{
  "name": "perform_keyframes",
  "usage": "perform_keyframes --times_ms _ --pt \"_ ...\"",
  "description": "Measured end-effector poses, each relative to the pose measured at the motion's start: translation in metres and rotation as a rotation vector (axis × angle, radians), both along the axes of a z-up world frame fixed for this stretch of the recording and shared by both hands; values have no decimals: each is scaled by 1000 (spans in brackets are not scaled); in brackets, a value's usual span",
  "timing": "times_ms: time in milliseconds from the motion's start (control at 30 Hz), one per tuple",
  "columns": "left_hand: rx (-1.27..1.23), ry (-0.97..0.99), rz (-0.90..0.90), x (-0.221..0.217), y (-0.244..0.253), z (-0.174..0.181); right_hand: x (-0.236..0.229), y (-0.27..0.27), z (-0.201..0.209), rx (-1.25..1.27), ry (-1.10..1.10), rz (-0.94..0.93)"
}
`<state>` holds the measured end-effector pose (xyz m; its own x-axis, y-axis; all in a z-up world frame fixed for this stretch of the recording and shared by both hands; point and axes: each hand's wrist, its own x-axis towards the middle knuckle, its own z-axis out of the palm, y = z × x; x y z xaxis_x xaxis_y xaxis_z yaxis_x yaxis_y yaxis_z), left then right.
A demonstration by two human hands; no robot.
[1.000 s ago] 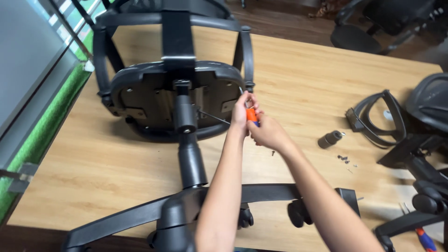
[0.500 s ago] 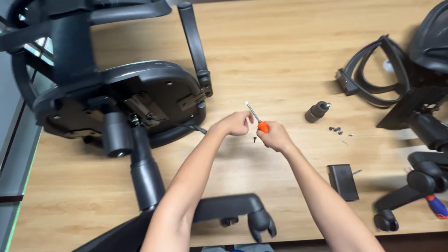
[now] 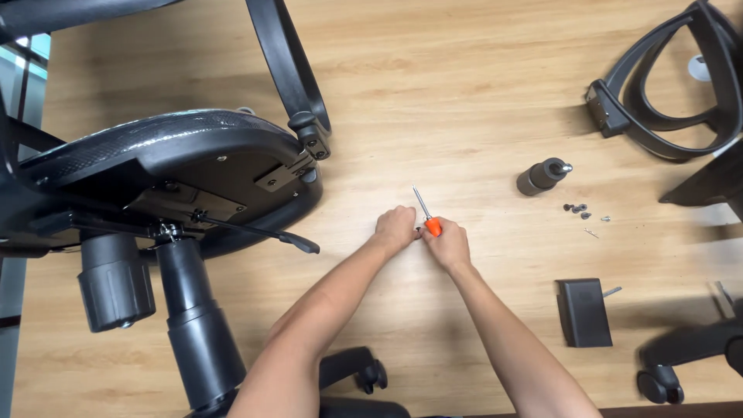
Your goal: The person assembles an office chair on a wooden work table, using a screwdriver to drive screws that fasten the seat mechanism to the chair base. They steady the upside-down chair with one hand while tightening screws, repositioning the chair between screws.
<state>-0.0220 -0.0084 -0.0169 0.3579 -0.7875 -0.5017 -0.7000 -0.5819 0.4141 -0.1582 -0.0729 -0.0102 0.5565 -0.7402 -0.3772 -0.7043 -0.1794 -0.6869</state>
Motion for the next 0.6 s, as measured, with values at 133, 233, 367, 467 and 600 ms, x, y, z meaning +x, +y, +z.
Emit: perform_keyframes --times_ms 133,233,367,467,600 --pt "-67 -10 28 -9 3 -45 6 0 -14 8 50 -16" --pt "-105 22 92 -13 4 -46 10 0 -10 113 41 -77" --pt "-190 79 198 -5 1 -22 18 -6 -2 248 -104 -169" --pt "-332 16 173 16 -14 11 32 -21 26 224 -256 -175" --pt "-551 -151 126 50 -32 114 62 -37 105 227 -563 -166"
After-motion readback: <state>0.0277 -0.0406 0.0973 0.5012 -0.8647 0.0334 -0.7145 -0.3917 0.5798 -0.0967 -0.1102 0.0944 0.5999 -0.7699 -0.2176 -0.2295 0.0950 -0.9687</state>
